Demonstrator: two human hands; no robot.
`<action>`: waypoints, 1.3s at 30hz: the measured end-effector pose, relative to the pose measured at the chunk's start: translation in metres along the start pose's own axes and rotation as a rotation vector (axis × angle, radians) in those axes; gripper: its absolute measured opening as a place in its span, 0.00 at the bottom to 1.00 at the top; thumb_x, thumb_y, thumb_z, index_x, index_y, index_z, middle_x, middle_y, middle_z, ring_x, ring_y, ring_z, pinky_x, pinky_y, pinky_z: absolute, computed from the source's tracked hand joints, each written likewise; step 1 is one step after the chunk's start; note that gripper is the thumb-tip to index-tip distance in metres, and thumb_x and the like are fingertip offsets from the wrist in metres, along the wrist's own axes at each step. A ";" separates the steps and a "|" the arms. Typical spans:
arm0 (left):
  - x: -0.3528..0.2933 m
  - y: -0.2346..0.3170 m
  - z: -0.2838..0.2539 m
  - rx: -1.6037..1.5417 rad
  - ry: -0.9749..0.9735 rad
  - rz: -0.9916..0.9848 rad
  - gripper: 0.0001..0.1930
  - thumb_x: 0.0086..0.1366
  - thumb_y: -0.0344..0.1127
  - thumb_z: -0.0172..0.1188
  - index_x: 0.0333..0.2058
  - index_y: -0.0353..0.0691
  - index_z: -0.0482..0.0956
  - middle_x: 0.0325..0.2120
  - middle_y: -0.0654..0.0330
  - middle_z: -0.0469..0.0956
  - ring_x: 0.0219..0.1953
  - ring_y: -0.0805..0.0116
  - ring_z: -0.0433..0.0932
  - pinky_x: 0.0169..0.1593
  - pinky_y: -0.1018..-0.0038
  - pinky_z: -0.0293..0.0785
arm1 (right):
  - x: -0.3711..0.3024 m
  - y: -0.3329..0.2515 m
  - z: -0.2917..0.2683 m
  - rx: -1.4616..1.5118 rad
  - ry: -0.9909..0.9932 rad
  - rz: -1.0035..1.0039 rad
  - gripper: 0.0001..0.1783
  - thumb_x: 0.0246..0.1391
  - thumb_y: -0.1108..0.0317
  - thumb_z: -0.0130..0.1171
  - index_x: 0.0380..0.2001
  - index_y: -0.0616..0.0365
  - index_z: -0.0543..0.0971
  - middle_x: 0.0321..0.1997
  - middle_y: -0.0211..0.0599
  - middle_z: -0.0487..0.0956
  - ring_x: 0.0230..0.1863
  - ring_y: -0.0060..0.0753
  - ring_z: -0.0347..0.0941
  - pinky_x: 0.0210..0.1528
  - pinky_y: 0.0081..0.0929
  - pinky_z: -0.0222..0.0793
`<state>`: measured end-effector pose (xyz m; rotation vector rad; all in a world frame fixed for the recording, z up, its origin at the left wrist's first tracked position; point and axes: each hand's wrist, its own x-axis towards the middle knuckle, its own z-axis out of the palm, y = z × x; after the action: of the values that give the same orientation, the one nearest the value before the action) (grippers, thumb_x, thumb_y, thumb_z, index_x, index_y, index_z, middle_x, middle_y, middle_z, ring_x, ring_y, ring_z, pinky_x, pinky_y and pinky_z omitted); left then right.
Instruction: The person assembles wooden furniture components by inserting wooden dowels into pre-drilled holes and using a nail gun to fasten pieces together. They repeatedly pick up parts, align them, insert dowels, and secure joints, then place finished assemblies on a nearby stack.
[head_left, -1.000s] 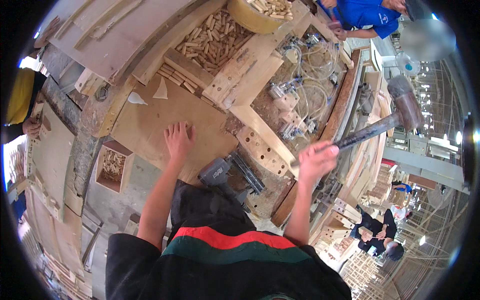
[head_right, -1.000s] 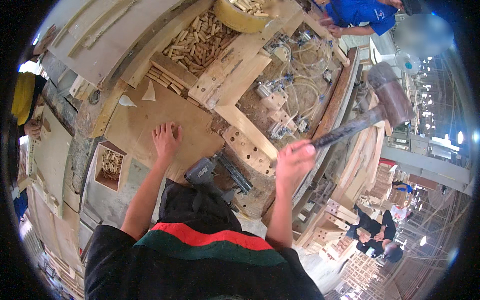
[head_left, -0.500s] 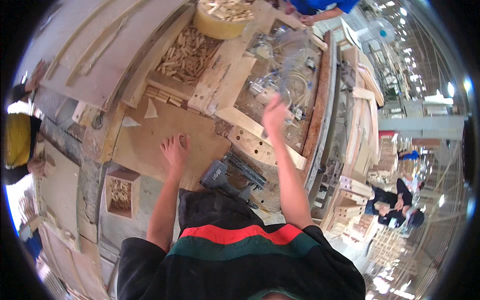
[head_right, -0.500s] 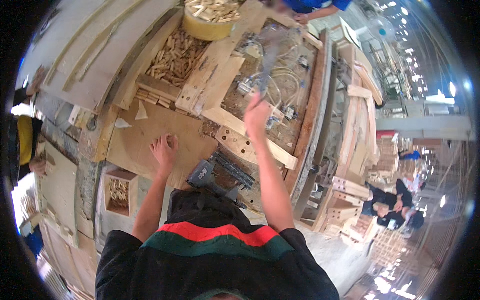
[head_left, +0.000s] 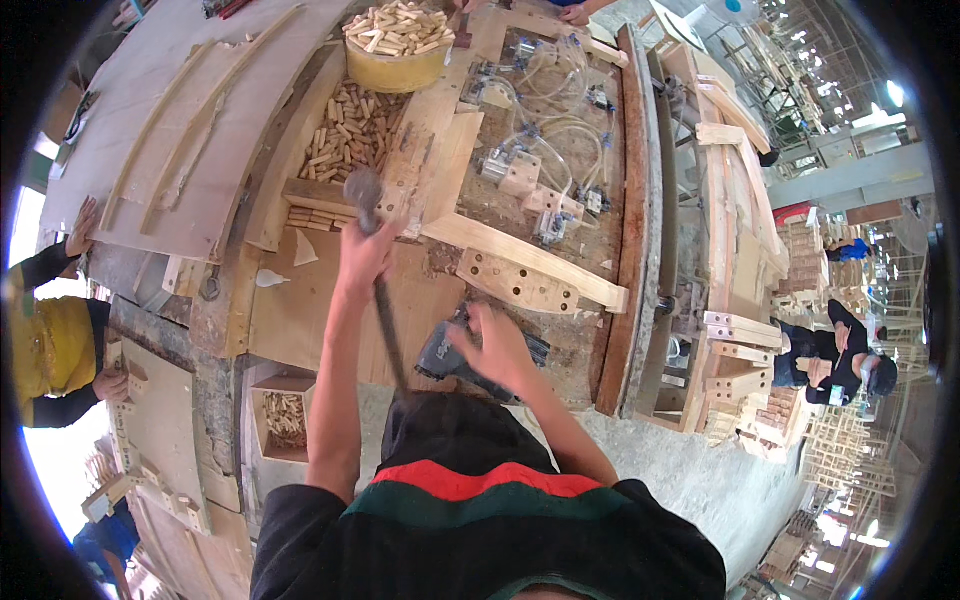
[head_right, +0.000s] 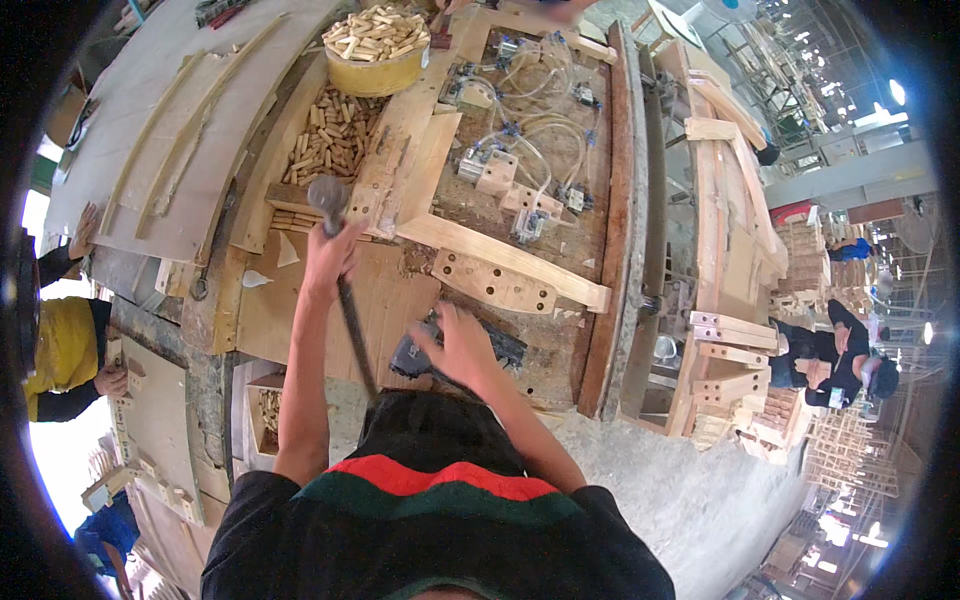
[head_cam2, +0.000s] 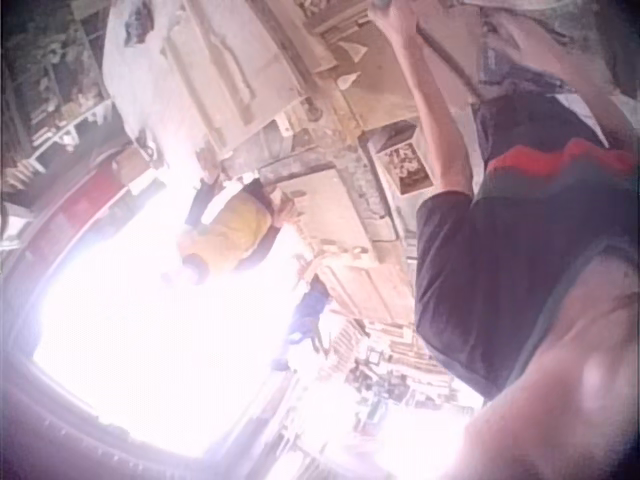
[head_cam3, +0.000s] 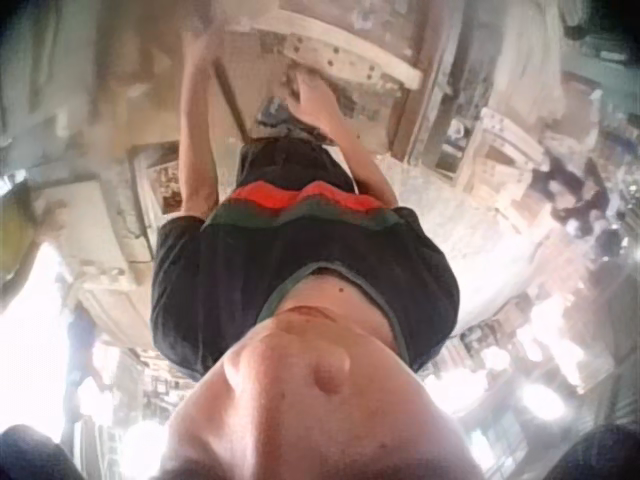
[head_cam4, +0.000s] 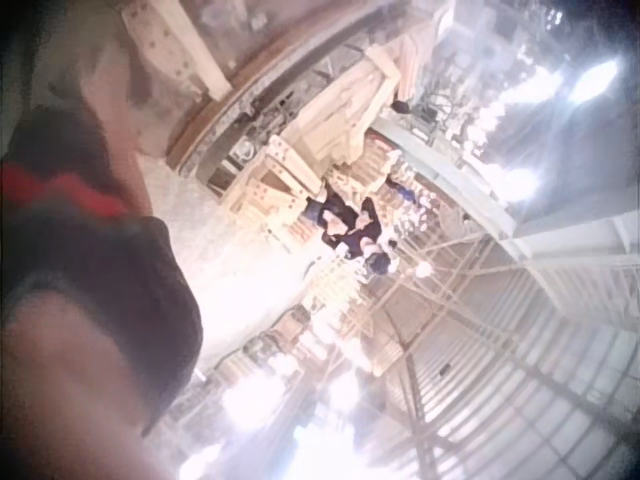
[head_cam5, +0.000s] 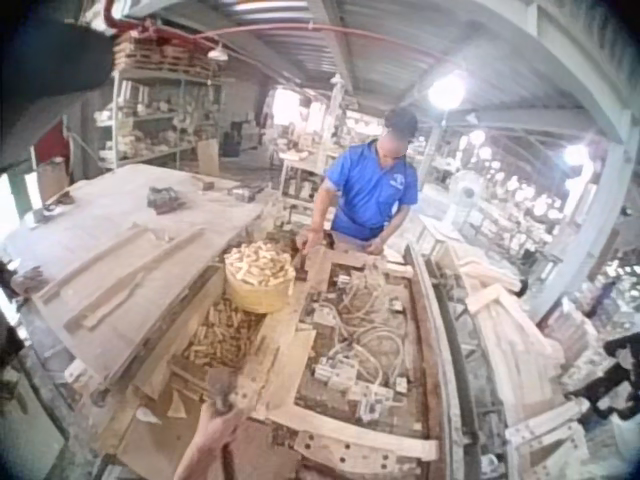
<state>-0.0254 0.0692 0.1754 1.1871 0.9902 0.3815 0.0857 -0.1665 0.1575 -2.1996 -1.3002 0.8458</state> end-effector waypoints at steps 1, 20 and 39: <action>0.003 -0.013 -0.014 0.174 0.117 0.066 0.15 0.62 0.41 0.62 0.40 0.34 0.78 0.18 0.60 0.76 0.23 0.62 0.77 0.30 0.64 0.75 | -0.018 0.008 0.013 -0.169 -0.081 0.059 0.38 0.55 0.44 0.58 0.51 0.70 0.68 0.40 0.59 0.78 0.46 0.59 0.75 0.46 0.48 0.71; 0.010 -0.124 -0.086 1.019 0.824 0.394 0.13 0.50 0.37 0.70 0.35 0.41 0.83 0.31 0.54 0.82 0.38 0.51 0.79 0.41 0.62 0.76 | 0.033 -0.023 -0.080 0.433 0.009 0.464 0.10 0.51 0.74 0.58 0.38 0.63 0.76 0.20 0.29 0.73 0.17 0.21 0.68 0.22 0.22 0.64; -0.007 -0.054 0.094 0.307 -0.284 0.286 0.50 0.53 0.62 0.66 0.63 0.33 0.57 0.21 0.51 0.78 0.21 0.53 0.79 0.25 0.62 0.75 | 0.160 -0.027 -0.087 0.679 -0.064 0.764 0.16 0.52 0.78 0.55 0.46 0.66 0.76 0.19 0.27 0.69 0.18 0.19 0.64 0.22 0.22 0.62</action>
<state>0.0339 -0.0121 0.1335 1.6207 0.6465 0.2795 0.1892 -0.0177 0.1926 -2.0552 -0.0695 1.3777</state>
